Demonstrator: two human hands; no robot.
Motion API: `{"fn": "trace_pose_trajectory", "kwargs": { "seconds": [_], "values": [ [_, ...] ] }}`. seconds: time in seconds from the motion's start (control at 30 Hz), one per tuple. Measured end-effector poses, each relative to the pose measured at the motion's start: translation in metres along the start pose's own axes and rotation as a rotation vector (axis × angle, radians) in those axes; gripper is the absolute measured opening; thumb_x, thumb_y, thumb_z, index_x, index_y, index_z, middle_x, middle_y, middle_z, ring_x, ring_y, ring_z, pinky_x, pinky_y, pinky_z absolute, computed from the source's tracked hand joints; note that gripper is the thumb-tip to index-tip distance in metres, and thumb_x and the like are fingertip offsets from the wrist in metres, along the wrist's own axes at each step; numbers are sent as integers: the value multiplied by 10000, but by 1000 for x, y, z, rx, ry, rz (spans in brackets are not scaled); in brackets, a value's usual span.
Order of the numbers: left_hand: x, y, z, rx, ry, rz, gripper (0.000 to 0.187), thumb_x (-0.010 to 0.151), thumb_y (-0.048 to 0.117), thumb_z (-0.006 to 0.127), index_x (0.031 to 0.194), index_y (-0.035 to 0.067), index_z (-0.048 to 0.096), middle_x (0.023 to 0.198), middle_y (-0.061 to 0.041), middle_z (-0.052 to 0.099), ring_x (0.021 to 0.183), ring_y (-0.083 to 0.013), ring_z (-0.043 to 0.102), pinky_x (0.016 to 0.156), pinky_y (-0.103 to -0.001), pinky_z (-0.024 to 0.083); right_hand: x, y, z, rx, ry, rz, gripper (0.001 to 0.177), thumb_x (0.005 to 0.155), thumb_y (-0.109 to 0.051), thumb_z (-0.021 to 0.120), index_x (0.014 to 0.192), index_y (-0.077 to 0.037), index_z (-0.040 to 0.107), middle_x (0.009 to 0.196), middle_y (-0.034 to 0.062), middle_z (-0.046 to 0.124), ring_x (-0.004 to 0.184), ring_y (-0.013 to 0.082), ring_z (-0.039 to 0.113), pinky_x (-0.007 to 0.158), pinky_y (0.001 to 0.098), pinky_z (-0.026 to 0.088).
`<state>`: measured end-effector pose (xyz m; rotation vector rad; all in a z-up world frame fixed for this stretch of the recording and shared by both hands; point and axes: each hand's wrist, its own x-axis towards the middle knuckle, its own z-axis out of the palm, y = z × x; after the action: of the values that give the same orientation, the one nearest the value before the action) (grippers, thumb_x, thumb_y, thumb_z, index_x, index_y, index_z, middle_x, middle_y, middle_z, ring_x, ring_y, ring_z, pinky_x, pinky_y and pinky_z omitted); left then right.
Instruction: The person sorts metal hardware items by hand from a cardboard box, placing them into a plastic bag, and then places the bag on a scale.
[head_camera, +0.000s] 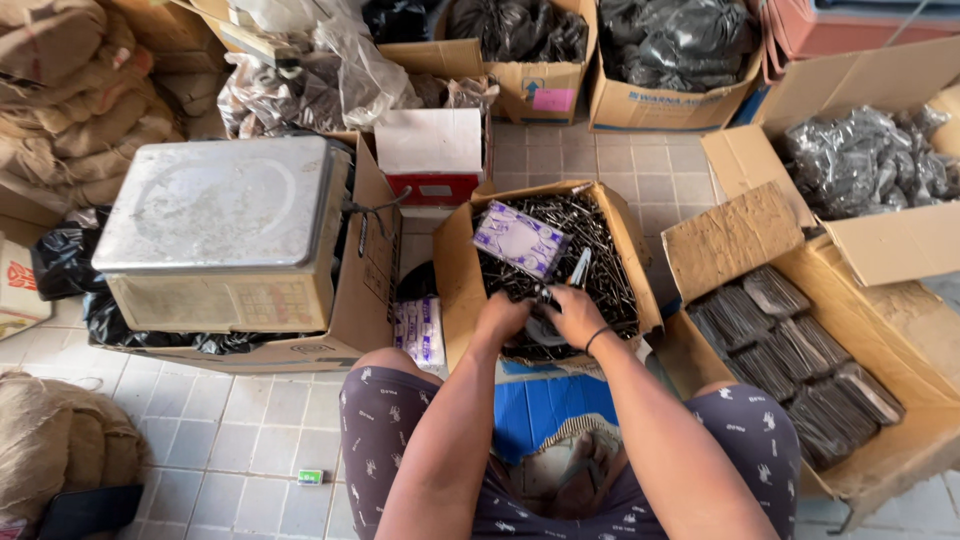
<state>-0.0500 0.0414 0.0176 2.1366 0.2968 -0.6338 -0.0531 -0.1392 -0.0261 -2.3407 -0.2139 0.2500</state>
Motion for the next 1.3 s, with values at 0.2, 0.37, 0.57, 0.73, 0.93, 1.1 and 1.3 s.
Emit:
{"fn": "trace_pose_trajectory", "kwargs": {
  "seconds": [0.2, 0.37, 0.57, 0.73, 0.93, 1.1, 1.3],
  "values": [
    [83, -62, 36, 48, -6, 25, 523, 960, 329, 723, 1329, -39, 770, 1180, -289, 798, 1168, -489, 779, 897, -565, 694, 9, 39, 27, -80, -103, -48, 449, 1146, -232, 671, 1491, 55, 673, 1463, 269, 730, 1408, 448, 688, 1215, 538, 577],
    [98, -66, 47, -14, 27, 12, 470, 946, 299, 752, 1266, -43, 785, 1152, -274, 794, 1153, -473, 784, 885, -549, 688, 2, 30, 21, -380, -147, -115, 420, 1117, -191, 611, 1498, -33, 690, 1470, 206, 725, 1343, 400, 725, 1152, 498, 619],
    [67, -47, 34, -161, -10, 27, 478, 983, 310, 773, 1281, -63, 754, 1158, -305, 777, 1137, -488, 776, 872, -534, 677, 18, 53, 36, -435, -25, -157, 404, 1112, -260, 584, 1445, -63, 703, 1362, 165, 744, 1224, 404, 778, 1024, 486, 677],
    [45, -38, 31, -135, -50, 31, 549, 902, 341, 854, 1283, -41, 753, 1173, -273, 782, 1165, -466, 778, 883, -536, 673, 31, 78, 55, -225, 51, -123, 446, 1143, -362, 615, 1470, -68, 690, 1370, 166, 734, 1275, 399, 750, 1059, 499, 659],
    [47, -40, 29, -172, -65, 67, 563, 906, 214, 860, 1354, -75, 679, 1208, -342, 754, 1157, -524, 760, 883, -548, 657, 5, 42, 37, -376, 69, -236, 377, 1122, -196, 588, 1460, -63, 686, 1420, 210, 711, 1267, 452, 745, 1061, 518, 682],
    [47, -34, 23, -227, -31, 69, 511, 947, 171, 840, 1358, -68, 654, 1234, -352, 738, 1134, -504, 768, 870, -553, 667, 6, 20, 14, -639, -194, -51, 381, 1098, -137, 434, 1317, -111, 744, 1286, 124, 761, 1222, 382, 780, 1035, 515, 661],
    [39, -30, 21, -202, -3, 89, 500, 939, 248, 856, 1299, -56, 688, 1207, -317, 753, 1190, -497, 759, 936, -557, 660, 10, 18, 18, -668, -308, 123, 379, 1073, -139, 499, 1258, -150, 830, 1320, 108, 819, 1326, 372, 756, 1098, 568, 620]
  ]
}}
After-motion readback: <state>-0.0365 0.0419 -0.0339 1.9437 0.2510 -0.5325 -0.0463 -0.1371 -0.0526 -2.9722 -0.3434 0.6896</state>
